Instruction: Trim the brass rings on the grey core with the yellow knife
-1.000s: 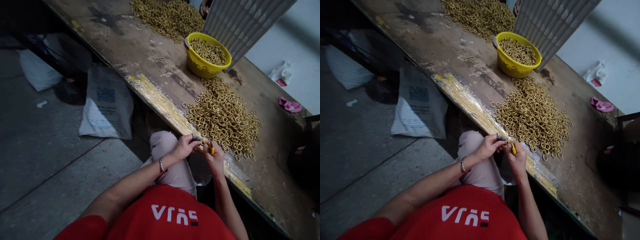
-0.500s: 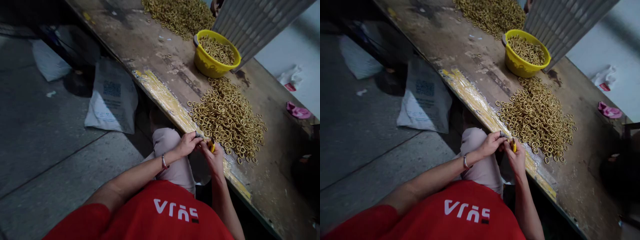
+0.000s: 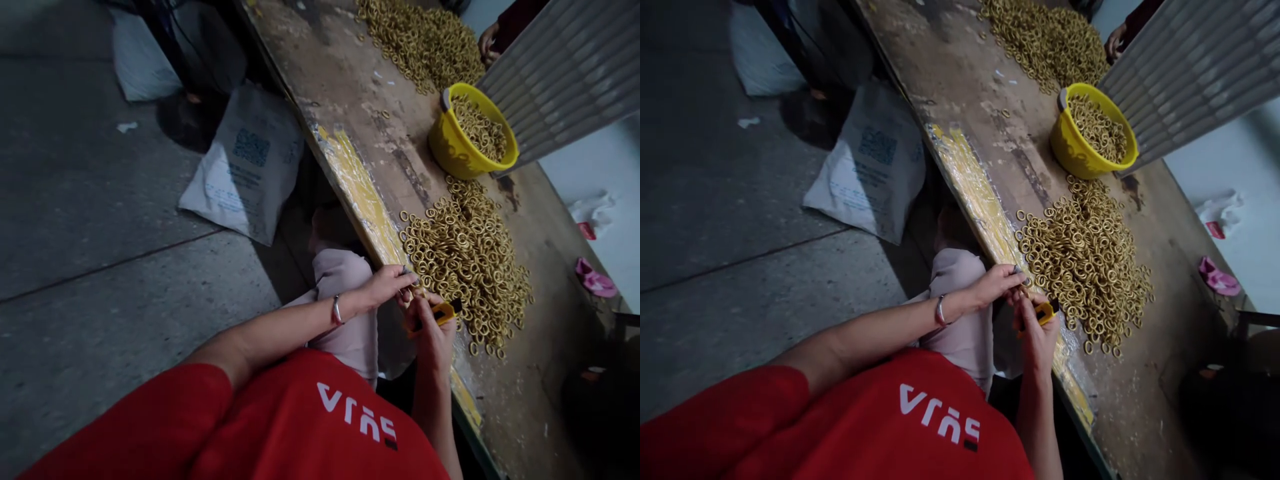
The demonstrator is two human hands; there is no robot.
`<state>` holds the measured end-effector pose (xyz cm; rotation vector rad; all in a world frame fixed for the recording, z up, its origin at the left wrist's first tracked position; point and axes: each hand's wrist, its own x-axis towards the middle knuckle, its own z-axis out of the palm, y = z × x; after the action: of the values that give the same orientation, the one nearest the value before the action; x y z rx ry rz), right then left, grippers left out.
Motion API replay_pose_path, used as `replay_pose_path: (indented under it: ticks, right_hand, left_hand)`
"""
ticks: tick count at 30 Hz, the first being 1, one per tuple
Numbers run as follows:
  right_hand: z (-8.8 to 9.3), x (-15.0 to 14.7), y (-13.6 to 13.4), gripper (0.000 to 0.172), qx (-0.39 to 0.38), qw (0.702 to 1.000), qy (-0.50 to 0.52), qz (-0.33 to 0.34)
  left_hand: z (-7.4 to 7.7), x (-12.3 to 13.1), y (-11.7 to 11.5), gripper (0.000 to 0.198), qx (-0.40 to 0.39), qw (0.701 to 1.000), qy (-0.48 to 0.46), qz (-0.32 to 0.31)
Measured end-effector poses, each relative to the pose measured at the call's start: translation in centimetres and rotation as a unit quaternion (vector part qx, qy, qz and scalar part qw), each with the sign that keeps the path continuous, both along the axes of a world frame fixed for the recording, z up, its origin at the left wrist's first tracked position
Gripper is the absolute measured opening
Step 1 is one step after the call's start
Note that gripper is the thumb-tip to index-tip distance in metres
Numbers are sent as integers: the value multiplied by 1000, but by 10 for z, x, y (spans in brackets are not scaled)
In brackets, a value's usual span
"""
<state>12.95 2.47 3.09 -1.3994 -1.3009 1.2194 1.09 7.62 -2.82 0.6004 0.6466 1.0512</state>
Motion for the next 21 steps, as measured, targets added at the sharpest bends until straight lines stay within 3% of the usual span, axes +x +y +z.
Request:
replay_pose_path:
  ticks: [5,10,12,14,19,21]
  right_hand:
    - [8,22,4,33,-6,991,-129,-32]
    - [-4,50,17,31,65,945,-307,-90]
    - [-7,52,17,42,82,936,-330,-92]
    - [-8,47,14,50,114,941,-311,-63]
    - [-3,28,9,20,185,939,-271,99]
    - [-3,25,9,17,174,943,-258,114]
  left_hand:
    - [-1,-3,1,41,-13,1000,-23,-12]
    - [-1,-4,-2,31,-23,999,-20,-18]
    - [0,-4,-3,25,-26,999,-13,-19]
    - [1,-3,-5,22,-29,999,-2,-21]
    - [1,-4,-7,30,-20,999,20,-43]
    - [1,-5,-9,35,-11,998,24,-59]
